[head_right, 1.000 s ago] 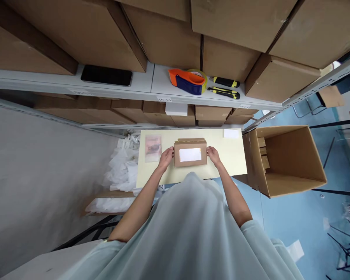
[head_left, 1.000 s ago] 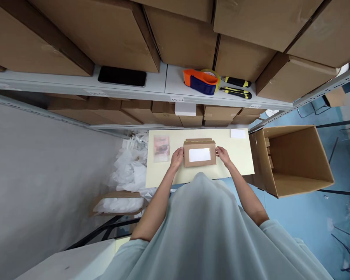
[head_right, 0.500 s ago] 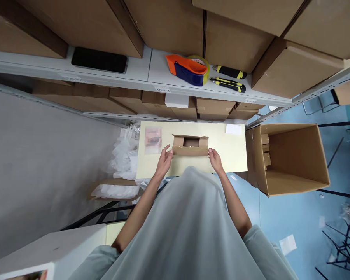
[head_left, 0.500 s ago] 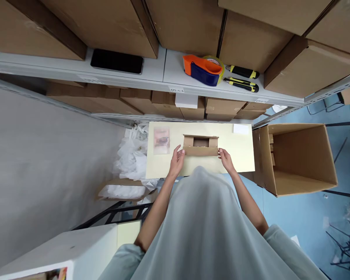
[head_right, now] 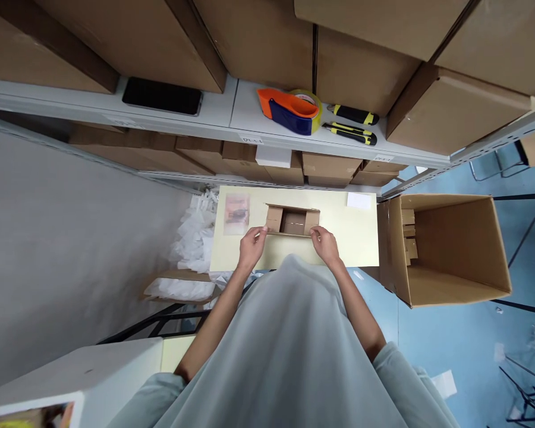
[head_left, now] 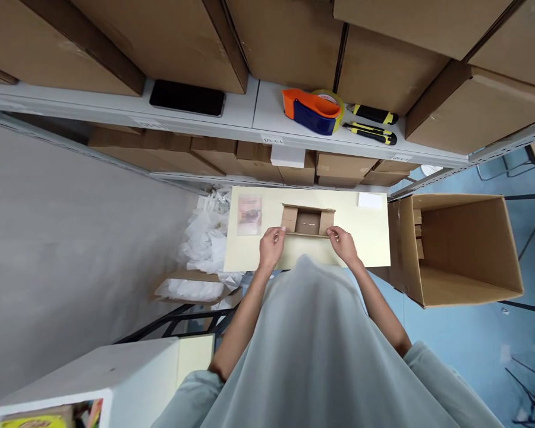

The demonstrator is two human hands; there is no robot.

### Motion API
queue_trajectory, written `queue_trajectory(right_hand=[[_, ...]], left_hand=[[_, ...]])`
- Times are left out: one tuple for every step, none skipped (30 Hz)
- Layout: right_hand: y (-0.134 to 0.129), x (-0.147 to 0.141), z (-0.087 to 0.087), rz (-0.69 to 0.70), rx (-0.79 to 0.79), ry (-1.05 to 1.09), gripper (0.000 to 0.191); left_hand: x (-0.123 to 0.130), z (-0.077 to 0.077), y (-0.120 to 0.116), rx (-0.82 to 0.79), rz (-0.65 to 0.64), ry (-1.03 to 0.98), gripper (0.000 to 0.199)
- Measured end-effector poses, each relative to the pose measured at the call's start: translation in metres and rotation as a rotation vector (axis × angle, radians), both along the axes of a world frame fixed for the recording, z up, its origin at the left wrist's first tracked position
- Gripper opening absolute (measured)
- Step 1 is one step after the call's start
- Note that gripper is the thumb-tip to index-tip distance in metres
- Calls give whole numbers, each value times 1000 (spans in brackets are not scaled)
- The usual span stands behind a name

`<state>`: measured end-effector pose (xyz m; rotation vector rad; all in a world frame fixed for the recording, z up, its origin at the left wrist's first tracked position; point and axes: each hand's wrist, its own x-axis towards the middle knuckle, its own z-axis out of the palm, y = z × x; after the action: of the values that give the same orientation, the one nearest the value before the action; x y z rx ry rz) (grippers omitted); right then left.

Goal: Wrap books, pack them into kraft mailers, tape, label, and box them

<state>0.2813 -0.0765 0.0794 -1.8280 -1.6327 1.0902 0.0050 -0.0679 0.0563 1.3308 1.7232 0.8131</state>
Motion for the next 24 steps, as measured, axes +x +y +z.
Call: queue_trajectory(right_hand=[[2, 0, 3, 46, -14, -27, 34], [4, -1, 6, 98, -16, -58, 34], [8, -2, 9, 152, -5, -98, 35], [12, -4, 10, 205, 19, -144, 37], [18, -6, 11, 252, 51, -197, 39], [24, -9, 11, 286, 82, -250, 43], [31, -12, 9, 309, 106, -298, 48], [38, -15, 6, 320, 121, -334, 54], [44, -18, 3, 321, 122, -359, 59], [50, -21, -2, 314, 109, -373, 65], [54, -25, -8, 303, 86, -383, 70], [58, -29, -14, 290, 55, -393, 76], [60, -33, -19, 275, 19, -408, 83], [61, -38, -25, 258, -16, -427, 89], [61, -42, -30, 239, -45, -448, 92], [60, -46, -34, 223, -64, -466, 92], [59, -49, -37, 208, -70, -477, 90], [57, -52, -39, 198, -65, -481, 86], [55, -54, -40, 196, -52, -478, 82], [53, -54, -40, 199, -36, -472, 78], [52, -54, -39, 207, -26, -466, 76], [50, -53, -38, 219, -21, -463, 74], [49, -50, -36, 227, -20, -462, 73], [47, -47, -33, 232, -18, -461, 72]], left_hand=[[-1, 2, -2, 26, -38, 57, 31], [-1, 5, -4, 54, -79, 105, 24], [0, 7, -5, 81, -124, 139, 18], [0, 9, -5, 100, -172, 160, 16], [0, 10, -5, 110, -216, 174, 17], [0, 11, -3, 112, -255, 185, 18], [-1, 11, -1, 105, -292, 195, 20], [-2, 10, 1, 87, -332, 205, 20], [-3, 9, 4, 60, -379, 216, 19], [-5, 7, 6, 28, -429, 229, 19], [-6, 5, 7, -3, -478, 243, 18], [-6, 3, 8, -29, -516, 259, 17], [-4, 0, 8, -45, -538, 277, 15], [-1, -2, 7, -52, -542, 294, 15], [3, -4, 5, -45, -529, 310, 18], [9, -6, 4, -28, -508, 325, 26], [15, -8, 4, -5, -493, 341, 34], [21, -10, 4, 20, -485, 356, 41], [26, -12, 4, 41, -488, 371, 45], [30, -13, 6, 52, -500, 387, 48], [33, -15, 8, 51, -518, 404, 48], [34, -17, 10, 37, -539, 421, 47], [34, -17, 12, 21, -556, 438, 47], [32, -17, 13, 10, -569, 452, 49]])
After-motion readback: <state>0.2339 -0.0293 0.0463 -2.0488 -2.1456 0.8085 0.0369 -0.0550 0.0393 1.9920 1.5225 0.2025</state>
